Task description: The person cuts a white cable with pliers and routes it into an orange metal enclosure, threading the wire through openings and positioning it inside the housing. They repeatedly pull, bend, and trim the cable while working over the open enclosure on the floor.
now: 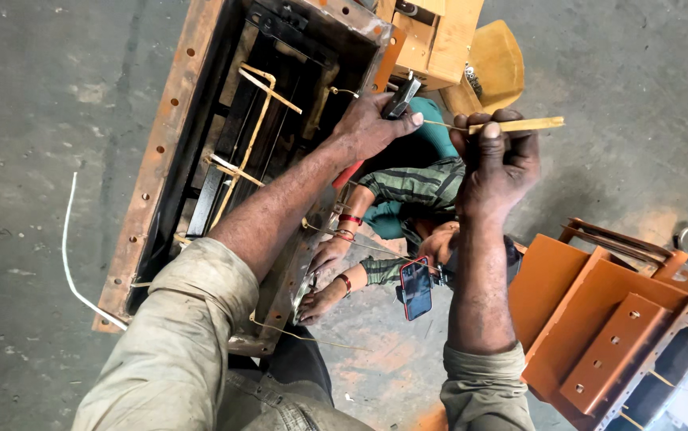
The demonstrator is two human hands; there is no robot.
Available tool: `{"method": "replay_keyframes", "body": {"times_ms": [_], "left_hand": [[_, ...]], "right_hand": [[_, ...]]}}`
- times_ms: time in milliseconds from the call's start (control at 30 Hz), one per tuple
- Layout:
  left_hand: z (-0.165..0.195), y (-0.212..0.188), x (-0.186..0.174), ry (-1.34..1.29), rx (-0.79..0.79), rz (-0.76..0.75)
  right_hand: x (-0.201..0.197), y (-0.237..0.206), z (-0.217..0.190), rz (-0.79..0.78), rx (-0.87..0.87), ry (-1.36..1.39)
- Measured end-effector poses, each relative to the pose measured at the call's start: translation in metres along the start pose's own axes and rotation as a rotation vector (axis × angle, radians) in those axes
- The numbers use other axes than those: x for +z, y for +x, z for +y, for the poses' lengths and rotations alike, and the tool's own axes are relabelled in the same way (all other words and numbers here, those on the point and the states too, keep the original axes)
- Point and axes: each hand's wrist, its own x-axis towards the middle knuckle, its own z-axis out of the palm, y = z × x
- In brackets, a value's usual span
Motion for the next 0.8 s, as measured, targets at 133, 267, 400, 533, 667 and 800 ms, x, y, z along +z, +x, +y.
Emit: {"method": "replay_keyframes", "body": {"times_ms": [133, 267, 400, 533, 667, 800], "left_hand": [[0.004, -0.006, -0.001, -0.037, -0.008, -0.005], [0.007, -0.009, -0.006, -0.115, 0.058, 0.041], [0.011, -0.021, -0.028, -0.37, -0.094, 0.193], [0.018, -0.035, -0.048, 0.14, 0.135, 0.312], [0.039, -0.021, -0.042, 0.298, 0.421, 0.134], [0.056, 0.014, -0.026, 0.747, 0.244, -0.054]], "right_hand": [[0.009, -0.007, 0.014, -0.061, -0.099, -0.173], [0.026, -0.001, 0.041, -0.126, -0.289, -0.5], [0.048, 0.016, 0.07, -0.128, -0.13, -0.493], [0.075, 0.026, 0.097, -0.213, -0.042, -0.623], [0.104, 0.034, 0.12, -0.374, -0.034, -0.843], [0.105, 0.04, 0.135, -0.482, -0.124, -1.18]]}}
